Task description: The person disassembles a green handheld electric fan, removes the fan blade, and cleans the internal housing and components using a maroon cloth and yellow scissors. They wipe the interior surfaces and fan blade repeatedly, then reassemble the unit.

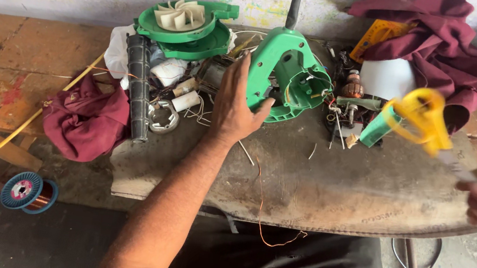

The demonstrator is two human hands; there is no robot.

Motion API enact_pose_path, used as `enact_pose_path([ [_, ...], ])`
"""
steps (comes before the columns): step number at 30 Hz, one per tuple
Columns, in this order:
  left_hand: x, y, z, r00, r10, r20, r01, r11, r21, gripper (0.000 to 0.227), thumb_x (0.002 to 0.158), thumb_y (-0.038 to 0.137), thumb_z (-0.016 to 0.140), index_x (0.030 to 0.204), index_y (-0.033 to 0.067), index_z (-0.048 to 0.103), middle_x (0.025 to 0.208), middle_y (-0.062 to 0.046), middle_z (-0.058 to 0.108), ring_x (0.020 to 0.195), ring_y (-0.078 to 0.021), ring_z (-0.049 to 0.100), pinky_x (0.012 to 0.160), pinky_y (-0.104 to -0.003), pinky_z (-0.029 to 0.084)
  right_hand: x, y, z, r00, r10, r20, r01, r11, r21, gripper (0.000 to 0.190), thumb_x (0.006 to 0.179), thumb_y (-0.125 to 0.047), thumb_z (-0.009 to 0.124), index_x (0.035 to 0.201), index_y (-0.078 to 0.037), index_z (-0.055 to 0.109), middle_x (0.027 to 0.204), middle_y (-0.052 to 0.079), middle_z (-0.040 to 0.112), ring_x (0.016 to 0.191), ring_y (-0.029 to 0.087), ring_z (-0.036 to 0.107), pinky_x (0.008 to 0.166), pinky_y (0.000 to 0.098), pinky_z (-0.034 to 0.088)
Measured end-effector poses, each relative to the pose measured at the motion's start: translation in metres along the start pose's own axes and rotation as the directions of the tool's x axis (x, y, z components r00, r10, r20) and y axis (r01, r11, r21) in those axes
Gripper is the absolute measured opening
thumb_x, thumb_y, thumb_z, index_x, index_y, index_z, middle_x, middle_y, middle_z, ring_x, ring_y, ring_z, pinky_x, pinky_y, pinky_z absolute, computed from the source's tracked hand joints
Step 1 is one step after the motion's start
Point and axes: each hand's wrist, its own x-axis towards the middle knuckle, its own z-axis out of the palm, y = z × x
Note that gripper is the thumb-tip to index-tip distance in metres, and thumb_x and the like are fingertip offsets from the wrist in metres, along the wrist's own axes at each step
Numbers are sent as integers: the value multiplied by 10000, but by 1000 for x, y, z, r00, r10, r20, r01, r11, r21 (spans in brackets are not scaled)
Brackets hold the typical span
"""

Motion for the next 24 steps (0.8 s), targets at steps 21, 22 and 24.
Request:
enact_pose_path([
  [21,55,-29,14,999,44,-1,-44,998,51,1063,757,129,845,1587,4,193,1315,-288,518,1192,-414,601,975,-478,559,141,-208,250,514,-837,189,806,396,-439,219,870,-119,838,1019,-22,710,929,127,731,813,251,714,732,347,548],
  [22,63,-31,12,998,58,17,-59,995,78,1059,751,129,846,1585,1,206,1316,-281,525,1190,-419,598,975,-483,555,149,-213,253,486,-859,161,812,376,-447,193,896,-110,818,1018,-17,702,936,137,731,808,264,715,724,353,550],
  [24,79,-31,14,995,86,52,-92,988,122,1051,739,129,848,1579,-5,232,1317,-265,539,1185,-429,591,975,-493,547,161,-221,254,430,-897,104,815,336,-473,144,947,-93,779,1016,-7,686,951,157,732,798,290,717,708,365,552],
])
